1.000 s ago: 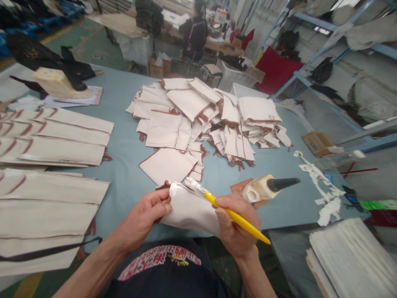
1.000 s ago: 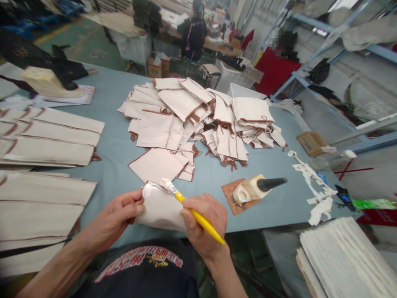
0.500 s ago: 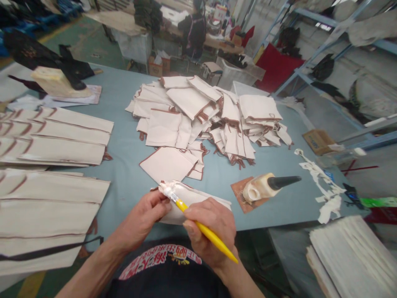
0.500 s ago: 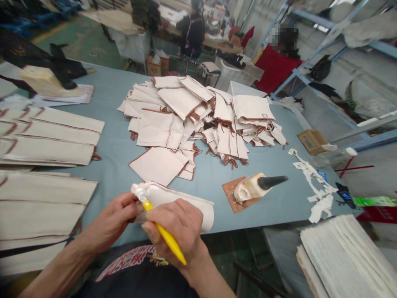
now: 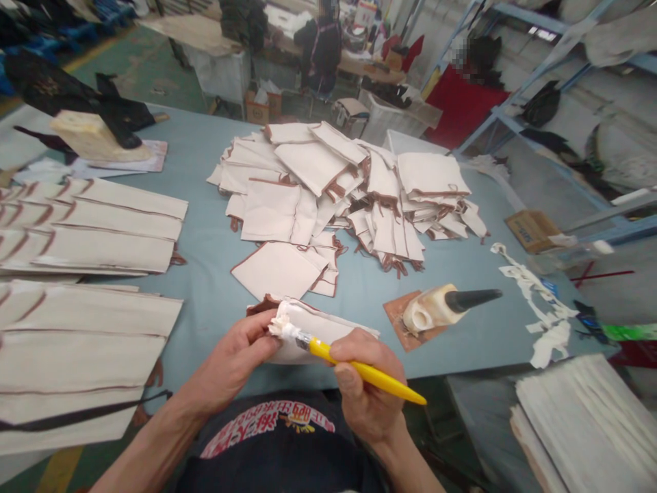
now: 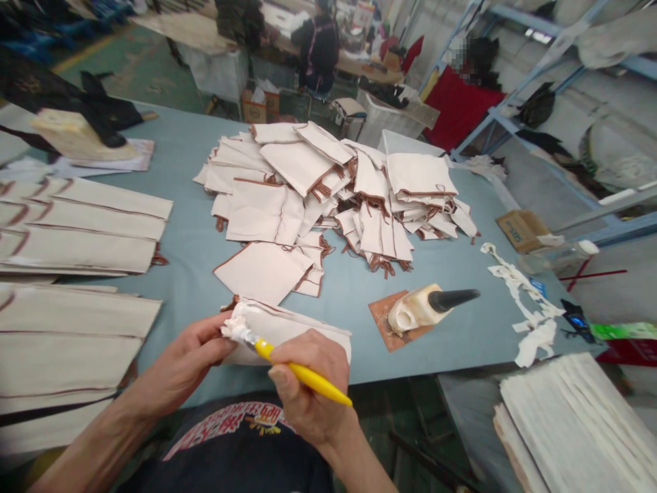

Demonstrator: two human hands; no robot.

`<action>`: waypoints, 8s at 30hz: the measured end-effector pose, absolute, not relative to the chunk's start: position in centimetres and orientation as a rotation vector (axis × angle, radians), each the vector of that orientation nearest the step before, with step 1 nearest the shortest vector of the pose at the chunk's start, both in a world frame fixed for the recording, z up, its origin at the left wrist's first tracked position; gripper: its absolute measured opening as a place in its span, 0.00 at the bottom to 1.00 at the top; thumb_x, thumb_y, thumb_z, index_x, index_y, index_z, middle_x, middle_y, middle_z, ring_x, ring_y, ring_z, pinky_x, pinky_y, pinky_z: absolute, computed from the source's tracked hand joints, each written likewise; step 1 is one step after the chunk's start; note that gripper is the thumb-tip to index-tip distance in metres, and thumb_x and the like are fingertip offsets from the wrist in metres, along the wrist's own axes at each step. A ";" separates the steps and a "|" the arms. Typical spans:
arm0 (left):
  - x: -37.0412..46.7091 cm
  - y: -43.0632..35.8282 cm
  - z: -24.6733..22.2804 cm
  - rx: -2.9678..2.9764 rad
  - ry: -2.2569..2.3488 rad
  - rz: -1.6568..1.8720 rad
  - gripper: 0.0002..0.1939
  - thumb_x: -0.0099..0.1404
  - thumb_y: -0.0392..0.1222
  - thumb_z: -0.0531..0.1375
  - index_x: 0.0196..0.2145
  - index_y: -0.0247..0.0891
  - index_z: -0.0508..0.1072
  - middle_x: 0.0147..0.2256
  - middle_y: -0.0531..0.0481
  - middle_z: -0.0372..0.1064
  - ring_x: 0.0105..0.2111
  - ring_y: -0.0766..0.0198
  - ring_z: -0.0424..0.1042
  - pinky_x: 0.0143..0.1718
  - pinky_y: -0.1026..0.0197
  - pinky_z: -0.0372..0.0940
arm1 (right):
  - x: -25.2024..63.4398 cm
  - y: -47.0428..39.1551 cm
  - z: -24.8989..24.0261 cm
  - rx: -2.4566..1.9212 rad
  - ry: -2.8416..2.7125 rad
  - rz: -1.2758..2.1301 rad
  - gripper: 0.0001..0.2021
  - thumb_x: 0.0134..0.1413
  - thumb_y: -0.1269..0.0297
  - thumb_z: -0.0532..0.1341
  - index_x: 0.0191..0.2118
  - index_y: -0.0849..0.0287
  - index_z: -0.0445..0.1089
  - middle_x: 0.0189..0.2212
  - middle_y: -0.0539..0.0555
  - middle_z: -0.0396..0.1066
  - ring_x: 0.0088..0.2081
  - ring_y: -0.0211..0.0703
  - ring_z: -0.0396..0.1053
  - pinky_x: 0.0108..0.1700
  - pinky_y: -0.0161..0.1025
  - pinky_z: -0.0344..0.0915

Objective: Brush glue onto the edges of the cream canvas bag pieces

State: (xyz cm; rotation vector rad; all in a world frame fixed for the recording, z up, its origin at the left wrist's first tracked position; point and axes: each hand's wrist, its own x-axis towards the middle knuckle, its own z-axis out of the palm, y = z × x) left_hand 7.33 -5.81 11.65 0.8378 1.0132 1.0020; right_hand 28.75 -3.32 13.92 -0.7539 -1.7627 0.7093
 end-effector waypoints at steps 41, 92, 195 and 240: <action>8.8 -7.3 9.3 2.586 1.383 1.218 0.13 0.70 0.23 0.52 0.38 0.39 0.70 0.31 0.47 0.77 0.33 0.56 0.70 0.39 0.54 0.64 | 29.6 -2.5 16.4 -1.369 -1.471 0.788 0.15 0.66 0.60 0.61 0.27 0.56 0.69 0.13 0.42 0.62 0.15 0.34 0.60 0.19 0.31 0.59; 8.9 -7.8 10.5 2.213 1.301 1.261 0.15 0.68 0.23 0.52 0.35 0.38 0.74 0.32 0.46 0.78 0.32 0.61 0.76 0.36 0.63 0.71 | 30.7 0.0 16.7 -1.252 -1.333 0.731 0.17 0.65 0.52 0.64 0.28 0.57 0.70 0.16 0.44 0.66 0.17 0.35 0.63 0.22 0.33 0.62; 7.7 -4.8 14.0 1.086 1.155 0.769 0.19 0.69 0.56 0.60 0.35 0.36 0.74 0.33 0.51 0.69 0.32 0.62 0.64 0.33 0.62 0.61 | 27.8 0.3 12.6 -0.882 -1.708 0.690 0.15 0.74 0.53 0.57 0.39 0.55 0.76 0.22 0.47 0.68 0.19 0.37 0.63 0.24 0.37 0.63; 8.2 -7.8 10.4 2.529 1.343 1.204 0.14 0.72 0.22 0.51 0.42 0.39 0.69 0.31 0.48 0.75 0.31 0.59 0.72 0.36 0.59 0.66 | 28.2 -3.8 16.5 -1.206 -1.254 1.071 0.21 0.69 0.48 0.60 0.28 0.57 0.70 0.14 0.41 0.54 0.12 0.30 0.52 0.13 0.28 0.48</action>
